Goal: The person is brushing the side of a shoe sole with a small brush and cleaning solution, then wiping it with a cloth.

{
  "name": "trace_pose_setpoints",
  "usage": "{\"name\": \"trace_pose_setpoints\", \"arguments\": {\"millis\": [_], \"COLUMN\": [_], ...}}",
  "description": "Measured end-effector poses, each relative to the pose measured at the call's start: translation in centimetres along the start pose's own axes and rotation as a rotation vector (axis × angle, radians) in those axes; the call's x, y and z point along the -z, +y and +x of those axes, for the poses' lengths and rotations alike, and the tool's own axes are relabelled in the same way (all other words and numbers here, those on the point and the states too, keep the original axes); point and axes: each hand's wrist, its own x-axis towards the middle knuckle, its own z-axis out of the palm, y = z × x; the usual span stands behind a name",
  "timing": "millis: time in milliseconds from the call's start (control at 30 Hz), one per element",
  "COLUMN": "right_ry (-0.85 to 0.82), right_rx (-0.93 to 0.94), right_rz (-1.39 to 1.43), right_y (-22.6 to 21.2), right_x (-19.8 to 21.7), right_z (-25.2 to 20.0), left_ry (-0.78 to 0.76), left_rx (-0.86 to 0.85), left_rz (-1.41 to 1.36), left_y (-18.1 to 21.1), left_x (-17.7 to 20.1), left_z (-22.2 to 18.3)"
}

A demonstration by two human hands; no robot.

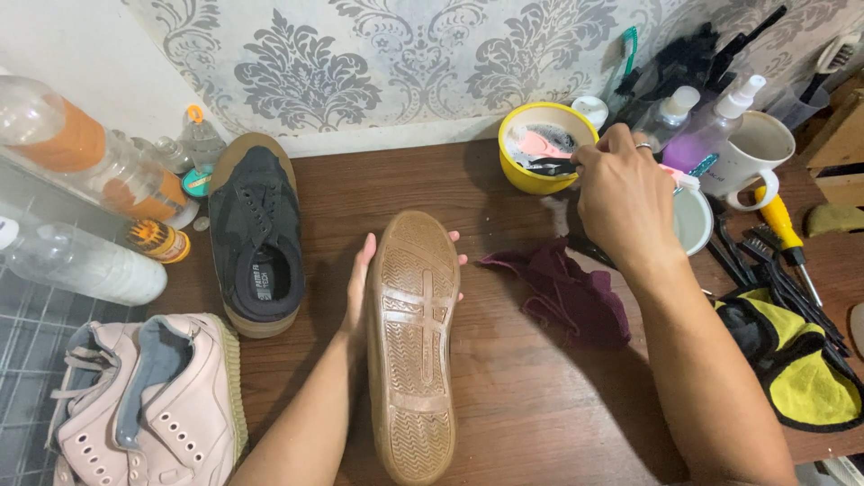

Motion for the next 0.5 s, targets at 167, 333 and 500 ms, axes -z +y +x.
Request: {"name": "trace_pose_setpoints", "arguments": {"millis": [167,333,500], "right_ry": [0.040,0.053,0.017], "right_rx": [-0.019,-0.018,0.007], "right_rz": [-0.009,-0.018,-0.002], "right_y": [0.2,0.5,0.2], "right_x": [0.5,1.2,0.2], "right_z": [0.0,0.2,0.0], "left_ry": [-0.010,-0.013,0.006], "left_rx": [-0.002,0.002,0.025], "left_rz": [0.008,0.033,0.087], "left_y": [0.0,0.0,0.1], "left_x": [-0.2,-0.2,-0.2], "left_z": [-0.1,-0.1,0.0]}}
